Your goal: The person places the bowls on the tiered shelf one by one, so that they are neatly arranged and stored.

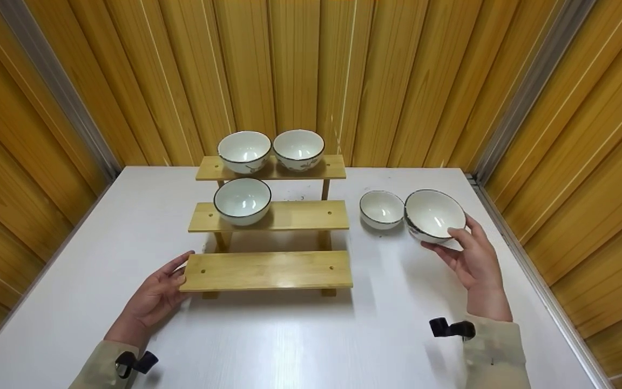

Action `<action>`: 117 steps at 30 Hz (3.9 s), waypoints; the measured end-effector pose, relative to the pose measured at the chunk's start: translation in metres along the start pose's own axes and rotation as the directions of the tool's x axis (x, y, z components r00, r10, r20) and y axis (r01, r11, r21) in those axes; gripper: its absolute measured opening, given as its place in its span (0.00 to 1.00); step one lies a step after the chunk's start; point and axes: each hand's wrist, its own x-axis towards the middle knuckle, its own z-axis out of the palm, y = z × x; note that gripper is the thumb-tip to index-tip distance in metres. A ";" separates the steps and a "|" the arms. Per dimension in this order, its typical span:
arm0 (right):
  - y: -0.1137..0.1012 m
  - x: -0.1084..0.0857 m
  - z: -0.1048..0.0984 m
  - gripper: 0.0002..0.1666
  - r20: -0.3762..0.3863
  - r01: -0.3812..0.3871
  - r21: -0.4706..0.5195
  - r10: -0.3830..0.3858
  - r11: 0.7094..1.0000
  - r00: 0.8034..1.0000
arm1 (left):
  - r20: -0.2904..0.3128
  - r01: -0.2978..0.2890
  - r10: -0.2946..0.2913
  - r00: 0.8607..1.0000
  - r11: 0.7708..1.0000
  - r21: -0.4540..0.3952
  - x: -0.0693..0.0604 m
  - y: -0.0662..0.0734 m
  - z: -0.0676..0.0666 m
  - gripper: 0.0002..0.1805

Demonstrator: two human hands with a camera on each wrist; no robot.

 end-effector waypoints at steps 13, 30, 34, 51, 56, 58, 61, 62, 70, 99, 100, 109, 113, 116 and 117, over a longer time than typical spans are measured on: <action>0.013 0.032 0.071 0.38 0.070 -0.151 -0.259 0.174 0.954 0.982 | -0.022 0.016 -0.016 1.000 1.000 0.009 0.000 0.001 0.001 0.40; 0.052 0.089 0.134 0.26 0.118 -0.264 -0.381 0.330 0.886 0.937 | -0.009 0.012 -0.012 1.000 1.000 0.006 0.001 0.000 0.000 0.41; 0.059 0.103 0.143 0.26 0.128 -0.279 -0.391 0.352 0.877 0.927 | -0.005 0.010 -0.010 1.000 1.000 0.011 0.001 0.000 0.000 0.40; 0.081 0.130 0.157 0.37 0.108 -0.348 -0.398 0.420 0.849 0.901 | -0.017 0.006 -0.006 1.000 1.000 0.019 0.001 0.000 0.000 0.39; 0.081 0.132 0.156 0.37 0.093 -0.349 -0.431 0.425 0.833 0.900 | -0.010 0.006 -0.006 1.000 1.000 -0.005 0.001 0.000 0.000 0.40; 0.081 0.132 0.155 0.38 0.092 -0.351 -0.446 0.432 0.823 0.897 | -0.001 0.000 0.000 1.000 1.000 -0.002 0.001 0.000 -0.001 0.40; 0.080 0.132 0.155 0.39 0.087 -0.360 -0.455 0.444 0.814 0.892 | -0.005 -0.005 0.005 1.000 1.000 0.003 0.001 -0.001 -0.001 0.39; 0.080 0.132 0.155 0.40 0.088 -0.363 -0.457 0.447 0.812 0.890 | 0.000 -0.007 0.007 1.000 1.000 0.009 0.001 -0.001 -0.001 0.39; 0.075 0.125 0.146 0.33 0.104 -0.366 -0.430 0.448 0.825 0.888 | 0.016 -0.004 0.004 1.000 1.000 0.009 0.001 -0.002 -0.002 0.40; 0.035 0.064 0.073 0.25 0.372 -0.237 -0.342 0.363 0.909 0.854 | -0.014 0.009 -0.009 1.000 1.000 -0.018 0.001 -0.001 0.000 0.38; 0.034 0.062 0.069 0.25 0.371 -0.232 -0.342 0.358 0.911 0.857 | -0.014 0.008 -0.008 1.000 1.000 -0.016 0.001 -0.001 0.000 0.38; 0.028 0.044 0.039 0.24 0.282 -0.229 -0.317 0.322 0.920 0.904 | -0.025 0.014 -0.015 1.000 1.000 -0.018 0.002 -0.001 0.000 0.38; 0.027 0.040 0.024 0.25 0.260 -0.256 -0.255 0.321 0.933 0.911 | -0.032 0.019 -0.019 0.999 1.000 -0.010 0.002 -0.001 0.000 0.38; 0.027 0.037 0.011 0.26 0.267 -0.280 -0.192 0.325 0.941 0.907 | -0.039 0.023 -0.022 0.999 1.000 0.003 0.001 0.000 0.001 0.39; 0.027 0.036 0.007 0.26 0.268 -0.286 -0.172 0.324 0.943 0.907 | -0.041 0.024 -0.024 0.999 1.000 0.005 0.001 0.000 0.001 0.39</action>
